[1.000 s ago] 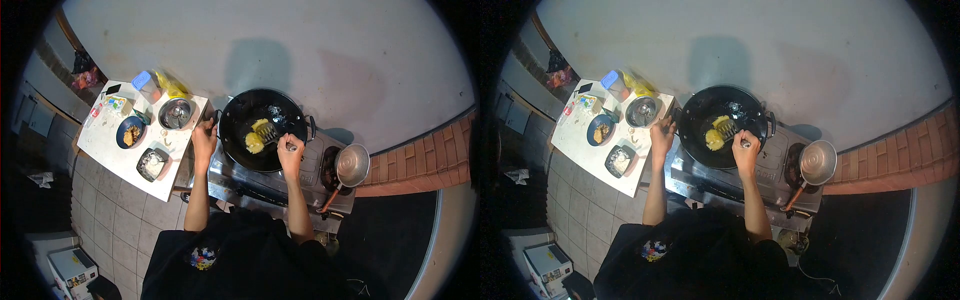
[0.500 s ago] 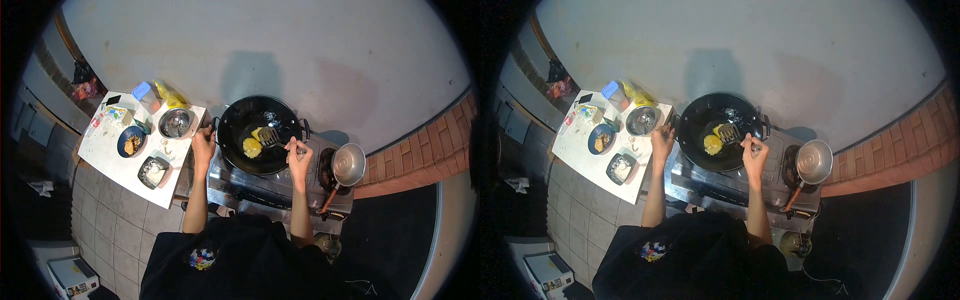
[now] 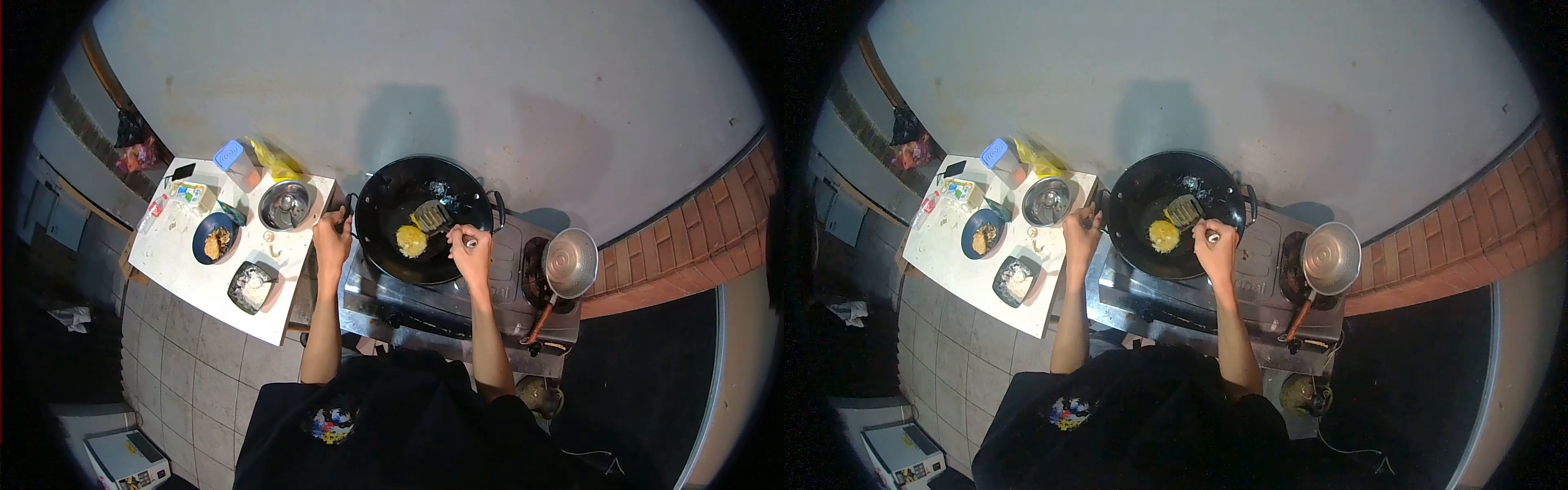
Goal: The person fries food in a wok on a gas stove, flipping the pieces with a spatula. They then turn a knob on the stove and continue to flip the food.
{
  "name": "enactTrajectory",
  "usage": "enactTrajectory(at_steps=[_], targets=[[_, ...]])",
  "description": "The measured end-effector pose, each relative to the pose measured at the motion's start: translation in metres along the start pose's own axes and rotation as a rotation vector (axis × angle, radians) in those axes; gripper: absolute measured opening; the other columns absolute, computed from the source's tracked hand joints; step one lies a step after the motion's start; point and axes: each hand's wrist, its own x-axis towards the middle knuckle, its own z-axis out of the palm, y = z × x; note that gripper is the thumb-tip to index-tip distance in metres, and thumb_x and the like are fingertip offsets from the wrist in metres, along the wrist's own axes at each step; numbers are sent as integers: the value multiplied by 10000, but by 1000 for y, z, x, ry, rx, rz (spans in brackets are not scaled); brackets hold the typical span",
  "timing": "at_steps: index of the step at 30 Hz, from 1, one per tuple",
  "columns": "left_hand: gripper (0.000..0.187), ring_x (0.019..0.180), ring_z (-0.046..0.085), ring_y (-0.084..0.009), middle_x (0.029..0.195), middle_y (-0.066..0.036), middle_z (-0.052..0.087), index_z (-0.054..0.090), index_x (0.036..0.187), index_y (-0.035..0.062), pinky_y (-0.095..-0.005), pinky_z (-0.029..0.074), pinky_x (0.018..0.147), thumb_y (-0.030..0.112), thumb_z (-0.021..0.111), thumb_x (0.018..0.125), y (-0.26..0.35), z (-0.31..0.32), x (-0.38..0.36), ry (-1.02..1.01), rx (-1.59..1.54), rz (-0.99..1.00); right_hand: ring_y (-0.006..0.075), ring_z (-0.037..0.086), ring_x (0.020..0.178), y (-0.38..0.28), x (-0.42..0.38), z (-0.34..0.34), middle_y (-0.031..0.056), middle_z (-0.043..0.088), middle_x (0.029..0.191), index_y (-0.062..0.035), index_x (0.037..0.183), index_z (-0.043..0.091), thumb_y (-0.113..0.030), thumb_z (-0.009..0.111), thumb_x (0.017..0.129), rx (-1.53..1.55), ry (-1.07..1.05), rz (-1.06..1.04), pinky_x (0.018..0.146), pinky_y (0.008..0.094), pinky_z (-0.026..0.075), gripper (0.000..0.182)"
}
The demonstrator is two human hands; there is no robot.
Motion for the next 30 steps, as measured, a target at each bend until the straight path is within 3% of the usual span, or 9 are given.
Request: enactTrajectory(at_steps=[3, 5, 11, 18, 20, 27, 30], targets=[[236, 857, 673, -310, 930, -247, 666, 665, 968, -86, -368, 497, 764, 28, 690, 763, -1, 0, 0, 4, 9, -1, 92, 557, 477, 2, 1, 0, 67, 592, 547, 54, 661, 623, -68, 582, 840, -120, -30, 85, 455, 249, 400, 220], [241, 841, 673, -309, 920, -245, 667, 667, 973, -82, -367, 497, 757, 30, 693, 762, -2, 0, 0, 4, 0, -5, 79, 547, 488, 7, 0, -1, 66, 581, 526, 59, 645, 611, -72, 581, 827, -184, 17, -86, 472, 260, 395, 227], [238, 842, 674, -300, 909, -243, 668, 666, 971, -82, -360, 496, 756, 25, 690, 761, -6, 2, 0, 14, -19, 56, 56, 502, 494, 13, 2, -5, 76, 555, 504, 69, 638, 599, -60, 573, 814, -139, -14, -15, 482, 261, 379, 219], [236, 786, 665, -266, 864, -237, 668, 665, 978, -84, -343, 492, 746, 20, 678, 766, -5, 1, 0, 14, -10, 63, 63, 533, 549, 9, 5, -6, 40, 559, 548, 76, 590, 553, -24, 526, 837, -175, -76, 13, 523, 227, 412, 268], [238, 776, 662, -259, 849, -233, 668, 665, 983, -84, -337, 490, 744, 18, 675, 768, -4, 2, 0, 12, -6, 72, 51, 439, 470, 11, 6, -2, 91, 496, 473, 66, 605, 549, -55, 575, 802, -149, -3, -29, 457, 281, 333, 233], [256, 776, 652, -239, 829, -218, 665, 657, 1003, -90, -328, 485, 745, 25, 677, 776, -8, 5, 2, 15, -50, 54, 63, 435, 463, 0, 10, 6, 169, 446, 498, 79, 635, 541, -51, 582, 784, -231, 12, -85, 456, 300, 332, 202], [250, 773, 650, -238, 830, -218, 666, 654, 994, -99, -329, 485, 742, 21, 676, 776, -6, 3, 1, 19, -39, 45, 79, 487, 468, -3, 3, 2, 164, 502, 511, 71, 650, 569, -65, 591, 811, -269, -53, -95, 465, 303, 363, 212]])
